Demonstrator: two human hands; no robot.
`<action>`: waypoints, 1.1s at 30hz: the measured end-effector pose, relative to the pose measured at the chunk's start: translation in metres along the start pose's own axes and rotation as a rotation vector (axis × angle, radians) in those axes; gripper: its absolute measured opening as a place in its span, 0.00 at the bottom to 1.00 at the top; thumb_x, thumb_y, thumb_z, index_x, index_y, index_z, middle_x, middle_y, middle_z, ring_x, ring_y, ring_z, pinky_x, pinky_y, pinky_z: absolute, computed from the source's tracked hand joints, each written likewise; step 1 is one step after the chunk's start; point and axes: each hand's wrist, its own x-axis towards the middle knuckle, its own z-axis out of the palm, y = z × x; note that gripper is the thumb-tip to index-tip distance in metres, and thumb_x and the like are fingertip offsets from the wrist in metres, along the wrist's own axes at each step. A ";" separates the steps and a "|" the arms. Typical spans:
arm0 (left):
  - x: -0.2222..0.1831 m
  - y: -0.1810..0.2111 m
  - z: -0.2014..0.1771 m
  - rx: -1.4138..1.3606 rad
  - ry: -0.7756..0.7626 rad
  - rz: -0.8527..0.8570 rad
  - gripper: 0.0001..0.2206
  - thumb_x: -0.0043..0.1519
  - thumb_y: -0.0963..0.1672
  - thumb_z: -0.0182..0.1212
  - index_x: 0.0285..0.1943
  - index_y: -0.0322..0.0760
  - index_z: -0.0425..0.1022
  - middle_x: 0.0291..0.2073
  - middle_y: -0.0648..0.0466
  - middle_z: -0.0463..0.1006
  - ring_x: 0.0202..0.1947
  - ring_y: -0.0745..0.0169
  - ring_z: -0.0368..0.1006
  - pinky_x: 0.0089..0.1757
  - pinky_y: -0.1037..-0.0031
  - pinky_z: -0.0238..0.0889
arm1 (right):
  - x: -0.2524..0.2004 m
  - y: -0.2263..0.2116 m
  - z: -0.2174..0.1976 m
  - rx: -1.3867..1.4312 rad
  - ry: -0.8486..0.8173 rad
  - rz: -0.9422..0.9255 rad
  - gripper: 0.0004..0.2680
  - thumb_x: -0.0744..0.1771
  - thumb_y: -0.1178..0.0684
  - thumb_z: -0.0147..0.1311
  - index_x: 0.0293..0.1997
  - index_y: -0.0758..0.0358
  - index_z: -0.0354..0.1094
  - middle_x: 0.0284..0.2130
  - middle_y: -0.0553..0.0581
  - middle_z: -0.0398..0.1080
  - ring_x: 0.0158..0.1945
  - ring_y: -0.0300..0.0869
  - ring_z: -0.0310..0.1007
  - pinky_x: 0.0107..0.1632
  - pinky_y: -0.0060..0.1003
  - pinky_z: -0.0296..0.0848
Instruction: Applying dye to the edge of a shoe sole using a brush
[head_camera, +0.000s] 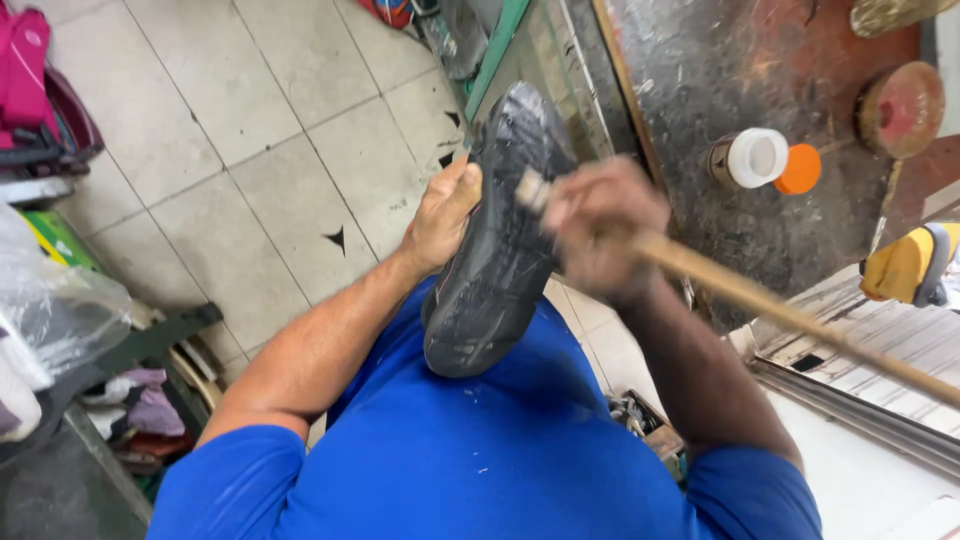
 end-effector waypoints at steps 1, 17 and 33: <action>0.000 0.003 0.000 -0.040 -0.004 -0.010 0.16 0.73 0.50 0.46 0.45 0.38 0.75 0.24 0.53 0.76 0.24 0.71 0.74 0.24 0.83 0.72 | -0.003 -0.018 0.011 -0.116 -0.039 0.088 0.08 0.69 0.55 0.56 0.30 0.64 0.66 0.22 0.61 0.70 0.18 0.47 0.69 0.20 0.37 0.70; 0.006 -0.009 0.001 0.102 -0.142 -0.045 0.19 0.73 0.52 0.45 0.50 0.36 0.77 0.26 0.50 0.79 0.25 0.70 0.75 0.24 0.81 0.71 | 0.006 -0.003 0.005 -0.148 0.001 0.125 0.07 0.64 0.64 0.62 0.29 0.62 0.67 0.27 0.64 0.73 0.22 0.43 0.71 0.24 0.30 0.70; 0.061 -0.021 0.017 0.054 -0.182 -0.022 0.13 0.74 0.51 0.49 0.39 0.44 0.72 0.30 0.62 0.67 0.34 0.75 0.61 0.37 0.83 0.59 | -0.017 -0.085 -0.063 -0.228 0.044 0.334 0.14 0.68 0.48 0.54 0.26 0.67 0.77 0.27 0.63 0.75 0.26 0.44 0.77 0.27 0.34 0.78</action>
